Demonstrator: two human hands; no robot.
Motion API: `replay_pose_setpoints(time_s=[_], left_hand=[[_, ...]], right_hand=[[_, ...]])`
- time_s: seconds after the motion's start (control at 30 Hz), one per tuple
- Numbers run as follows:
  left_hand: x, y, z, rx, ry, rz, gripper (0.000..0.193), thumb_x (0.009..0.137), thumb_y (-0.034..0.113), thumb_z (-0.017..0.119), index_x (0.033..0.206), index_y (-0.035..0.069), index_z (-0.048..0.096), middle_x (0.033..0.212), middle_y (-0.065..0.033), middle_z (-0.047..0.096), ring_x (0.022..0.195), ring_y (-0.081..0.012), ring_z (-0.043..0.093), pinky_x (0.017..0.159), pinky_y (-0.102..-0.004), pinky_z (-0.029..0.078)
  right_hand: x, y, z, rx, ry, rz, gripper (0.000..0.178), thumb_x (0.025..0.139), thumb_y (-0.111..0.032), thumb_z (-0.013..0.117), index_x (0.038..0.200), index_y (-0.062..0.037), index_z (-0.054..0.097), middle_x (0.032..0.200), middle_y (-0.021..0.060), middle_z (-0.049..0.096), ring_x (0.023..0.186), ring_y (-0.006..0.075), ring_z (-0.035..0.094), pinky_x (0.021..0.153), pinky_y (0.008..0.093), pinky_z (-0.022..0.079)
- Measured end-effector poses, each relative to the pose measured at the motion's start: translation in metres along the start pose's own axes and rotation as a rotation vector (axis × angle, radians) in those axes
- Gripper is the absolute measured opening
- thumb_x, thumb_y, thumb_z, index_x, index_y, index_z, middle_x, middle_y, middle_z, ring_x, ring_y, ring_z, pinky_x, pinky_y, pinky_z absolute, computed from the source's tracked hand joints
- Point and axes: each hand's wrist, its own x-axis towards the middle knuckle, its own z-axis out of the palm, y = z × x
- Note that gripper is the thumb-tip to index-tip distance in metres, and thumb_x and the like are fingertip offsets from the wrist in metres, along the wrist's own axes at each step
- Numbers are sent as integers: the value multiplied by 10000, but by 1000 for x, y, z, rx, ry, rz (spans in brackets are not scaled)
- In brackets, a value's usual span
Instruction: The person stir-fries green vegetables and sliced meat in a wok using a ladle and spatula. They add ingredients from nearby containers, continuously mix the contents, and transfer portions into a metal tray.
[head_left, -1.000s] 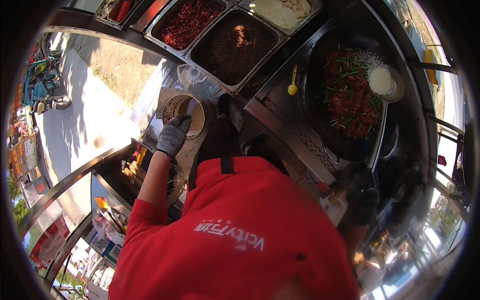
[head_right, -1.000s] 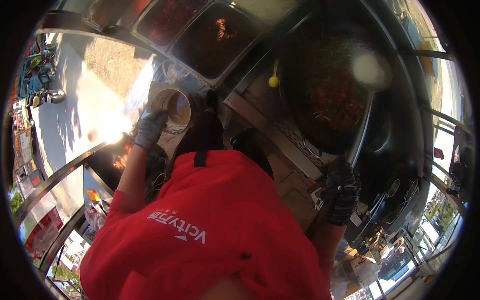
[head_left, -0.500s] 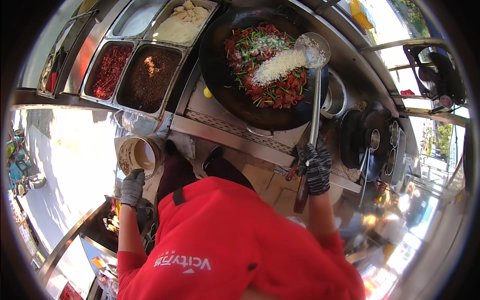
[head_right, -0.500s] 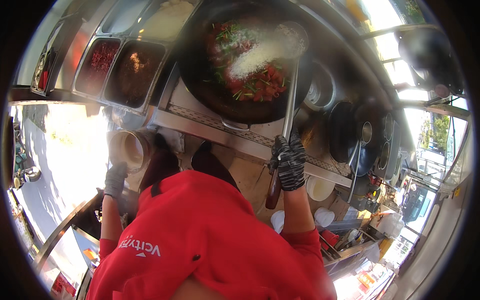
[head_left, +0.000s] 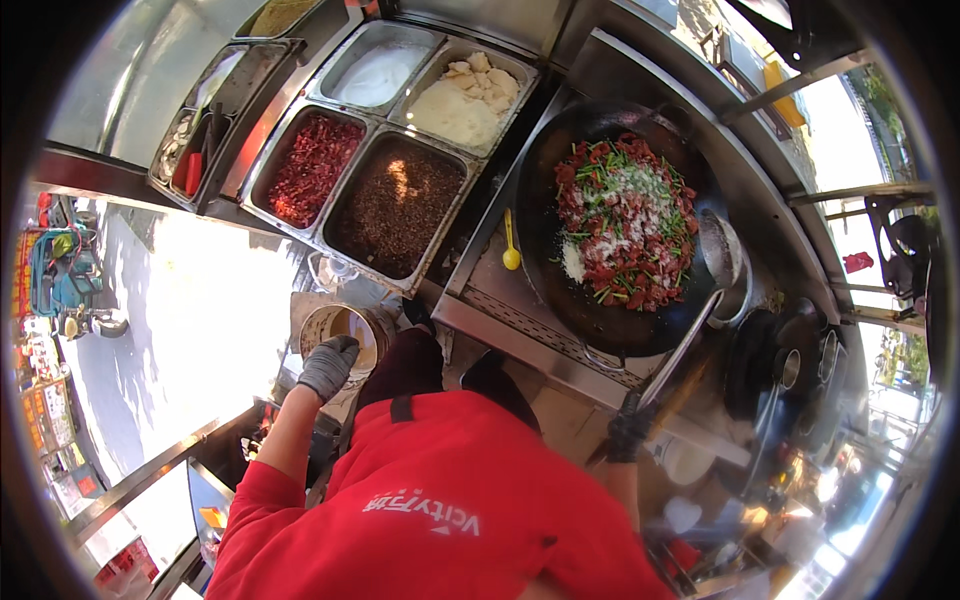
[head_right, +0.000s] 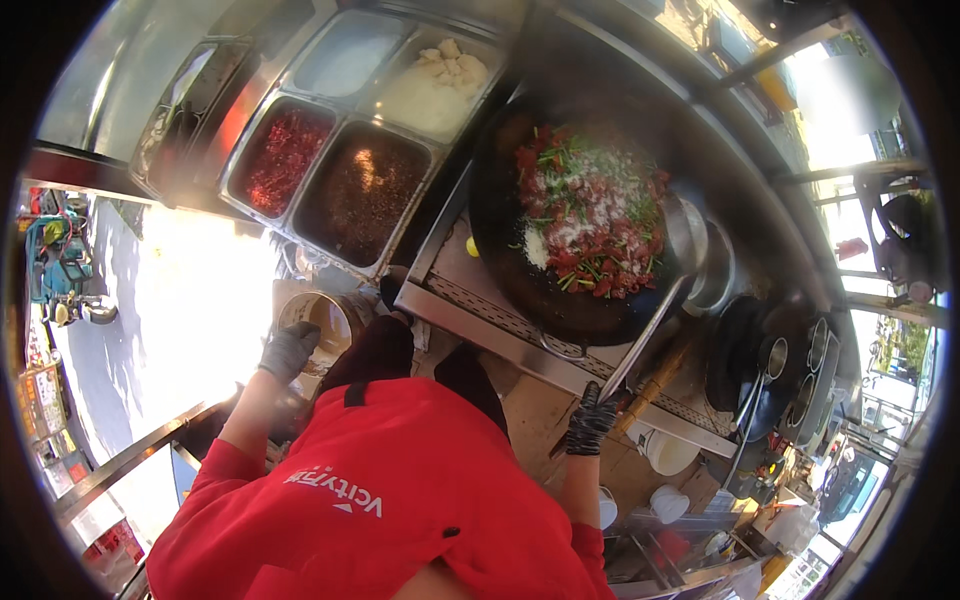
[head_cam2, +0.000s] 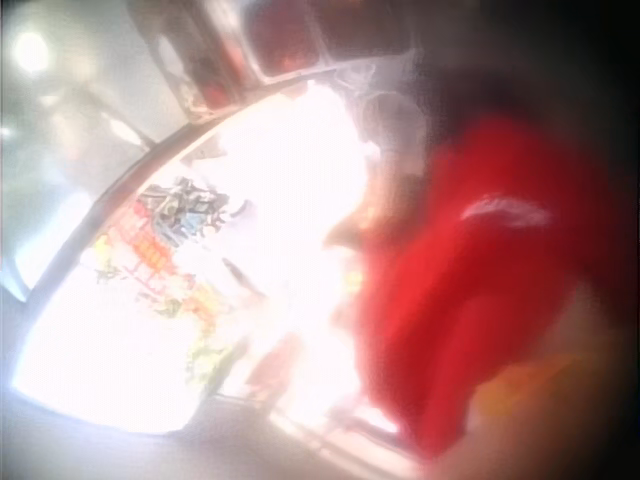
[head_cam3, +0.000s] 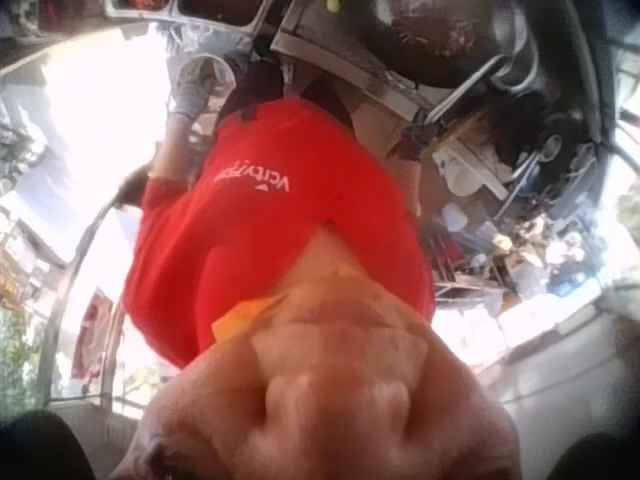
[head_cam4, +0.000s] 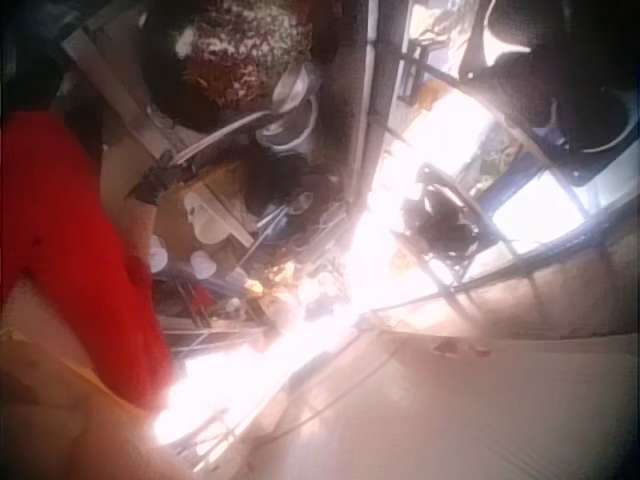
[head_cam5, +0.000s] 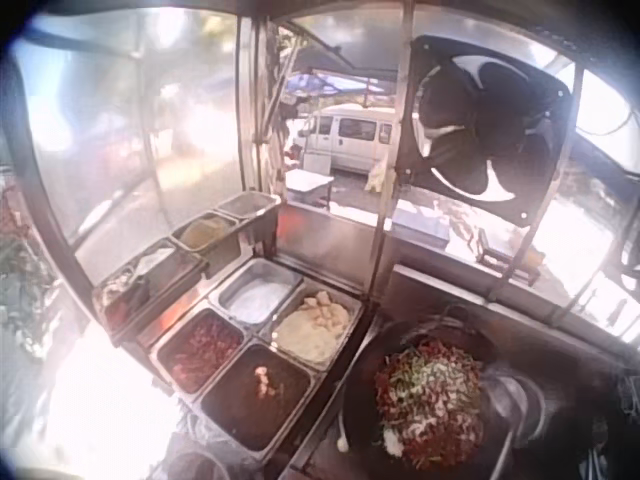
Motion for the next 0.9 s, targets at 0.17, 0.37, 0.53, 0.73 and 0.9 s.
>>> replay_pose_setpoints(time_s=[0.17, 0.37, 0.53, 0.73, 0.9], left_hand=[[51, -25, -25, -189, -15, 15, 341, 908, 333, 555, 1066, 53, 667, 998, -195, 679, 975, -362, 638, 867, -411, 487], [57, -106, -53, -209, 108, -169, 332, 910, 330, 564, 1073, 61, 669, 985, -199, 682, 965, -370, 640, 853, -422, 493], [12, -170, -75, -237, 119, -396, 296, 918, 270, 562, 1099, 57, 661, 1009, -188, 684, 967, -329, 653, 855, -395, 494], [-16, -189, -83, -234, 63, -551, 311, 915, 256, 566, 1126, 44, 650, 1052, -188, 676, 990, -320, 645, 875, -383, 485], [16, -169, -90, -233, 94, -380, 293, 911, 232, 574, 1112, 34, 651, 1042, -175, 683, 982, -317, 648, 869, -377, 487]], right_hand=[[8, -196, 39, 504, -540, 204, 173, 926, -166, 591, 1047, -49, 552, 709, 38, 526, 477, 121, 481, 406, 298, 412], [62, -425, 249, 565, -1150, 160, 203, 937, -152, 530, 1054, 13, 546, 680, 44, 542, 414, 135, 494, 375, 260, 436], [74, -479, 447, -201, -898, -595, 250, 860, -194, 684, 919, 20, 569, 667, 107, 563, 522, 233, 572, 473, 393, 469], [54, -474, 464, -76, -1160, -385, 179, 881, -141, 596, 950, 24, 615, 754, 159, 626, 587, 255, 597, 548, 365, 498], [51, -487, 384, 735, -1164, 264, 205, 887, -98, 516, 1032, 13, 609, 714, 108, 586, 545, 205, 572, 477, 310, 483]])
